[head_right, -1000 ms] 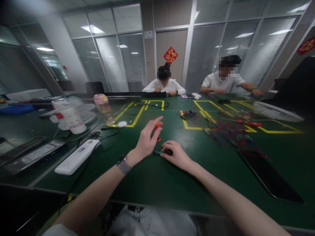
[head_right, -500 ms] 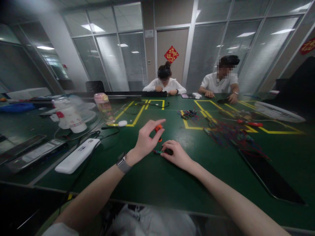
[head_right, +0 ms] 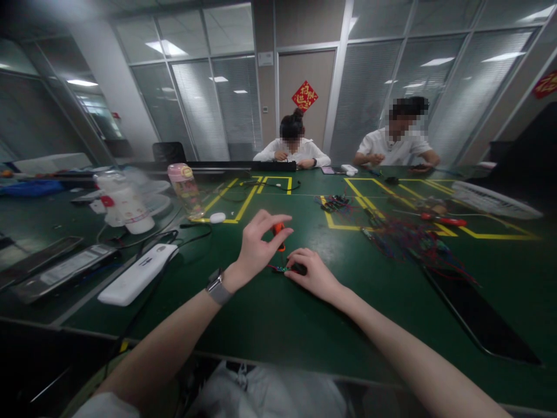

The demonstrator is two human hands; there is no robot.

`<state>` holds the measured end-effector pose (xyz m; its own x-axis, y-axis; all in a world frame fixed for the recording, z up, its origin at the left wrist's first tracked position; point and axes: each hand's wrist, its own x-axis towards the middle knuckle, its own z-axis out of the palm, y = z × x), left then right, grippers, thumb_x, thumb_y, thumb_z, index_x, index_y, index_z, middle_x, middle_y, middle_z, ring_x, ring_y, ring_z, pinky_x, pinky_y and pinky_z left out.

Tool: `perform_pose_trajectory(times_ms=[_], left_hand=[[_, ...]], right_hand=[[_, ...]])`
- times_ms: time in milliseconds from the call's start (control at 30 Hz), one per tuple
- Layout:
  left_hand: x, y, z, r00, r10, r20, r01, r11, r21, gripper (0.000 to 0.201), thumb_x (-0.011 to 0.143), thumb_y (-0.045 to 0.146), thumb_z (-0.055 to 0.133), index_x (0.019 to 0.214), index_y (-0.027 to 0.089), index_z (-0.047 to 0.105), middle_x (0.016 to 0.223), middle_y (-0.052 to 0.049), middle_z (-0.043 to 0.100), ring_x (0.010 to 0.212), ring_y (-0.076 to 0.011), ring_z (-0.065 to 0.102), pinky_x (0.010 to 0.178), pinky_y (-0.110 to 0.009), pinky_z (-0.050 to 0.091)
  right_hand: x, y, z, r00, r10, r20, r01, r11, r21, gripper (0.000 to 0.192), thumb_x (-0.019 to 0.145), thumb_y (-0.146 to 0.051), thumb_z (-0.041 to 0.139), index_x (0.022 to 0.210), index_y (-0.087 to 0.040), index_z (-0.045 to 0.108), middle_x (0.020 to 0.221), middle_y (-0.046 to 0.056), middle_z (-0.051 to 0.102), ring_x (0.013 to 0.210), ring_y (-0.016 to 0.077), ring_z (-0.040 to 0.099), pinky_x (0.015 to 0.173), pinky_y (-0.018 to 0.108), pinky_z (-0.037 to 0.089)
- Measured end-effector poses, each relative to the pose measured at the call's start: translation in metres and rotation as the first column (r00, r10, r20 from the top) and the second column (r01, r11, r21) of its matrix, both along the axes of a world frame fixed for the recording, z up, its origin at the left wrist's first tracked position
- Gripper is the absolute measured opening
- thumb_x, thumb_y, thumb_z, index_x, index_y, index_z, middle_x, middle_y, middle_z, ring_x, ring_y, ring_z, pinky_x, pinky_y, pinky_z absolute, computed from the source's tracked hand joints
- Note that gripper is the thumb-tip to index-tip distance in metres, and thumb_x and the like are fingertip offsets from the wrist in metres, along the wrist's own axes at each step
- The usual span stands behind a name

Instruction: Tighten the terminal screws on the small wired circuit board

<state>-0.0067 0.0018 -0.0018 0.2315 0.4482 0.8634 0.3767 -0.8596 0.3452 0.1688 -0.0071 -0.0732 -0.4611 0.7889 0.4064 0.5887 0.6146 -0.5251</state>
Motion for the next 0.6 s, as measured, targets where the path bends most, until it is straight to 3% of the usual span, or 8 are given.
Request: perform_pose_trajectory(times_ms=[100,267,467,600], left_hand=[[-0.0017,0.0006,0.0003,1.0,0.015,0.009,-0.015,1.0,0.001,0.021,0.088,0.034,0.061,0.102,0.019,0.066,0.08,-0.001,0.053,0.074,-0.0135,0.054,0.069,-0.025,0.047],[-0.0001,0.0006,-0.0008,0.997,-0.065,-0.031,0.063,0.996,-0.064,0.034,0.098,0.017,0.038,0.129,0.02,0.051,0.102,-0.006,0.058,0.089,-0.0145,0.057,0.082,-0.029,0.047],[-0.0004,0.0026,0.0,0.995,0.102,0.014,-0.101,0.994,-0.032,0.016,0.086,0.029,0.064,0.099,0.019,0.065,0.082,-0.001,0.053,0.074,-0.0134,0.053,0.07,-0.026,0.048],[-0.0003,0.0022,-0.0017,0.999,0.027,-0.027,-0.029,0.998,-0.054,0.029,0.093,0.022,0.05,0.121,0.02,0.055,0.097,-0.004,0.056,0.086,-0.0149,0.056,0.079,-0.028,0.049]], right_hand=[[-0.0002,-0.0005,0.0006,1.0,0.001,0.002,-0.001,1.0,-0.004,0.004,0.08,-0.024,0.067,0.082,-0.021,0.068,0.102,0.007,0.067,0.095,0.0238,0.061,0.088,0.04,0.048],[-0.0003,0.0003,-0.0004,1.0,0.005,0.003,-0.005,1.0,-0.008,0.005,0.081,-0.025,0.067,0.081,-0.021,0.067,0.102,0.007,0.067,0.095,0.0239,0.061,0.089,0.041,0.047],[0.0003,0.0008,-0.0021,1.0,0.0,-0.003,0.0,1.0,0.003,0.006,0.081,-0.027,0.067,0.081,-0.021,0.067,0.102,0.007,0.067,0.096,0.0243,0.061,0.089,0.041,0.047],[0.0,0.0003,-0.001,1.0,0.006,-0.006,-0.006,1.0,0.006,0.006,0.081,-0.027,0.066,0.081,-0.021,0.068,0.101,0.007,0.067,0.095,0.0237,0.062,0.088,0.04,0.047]])
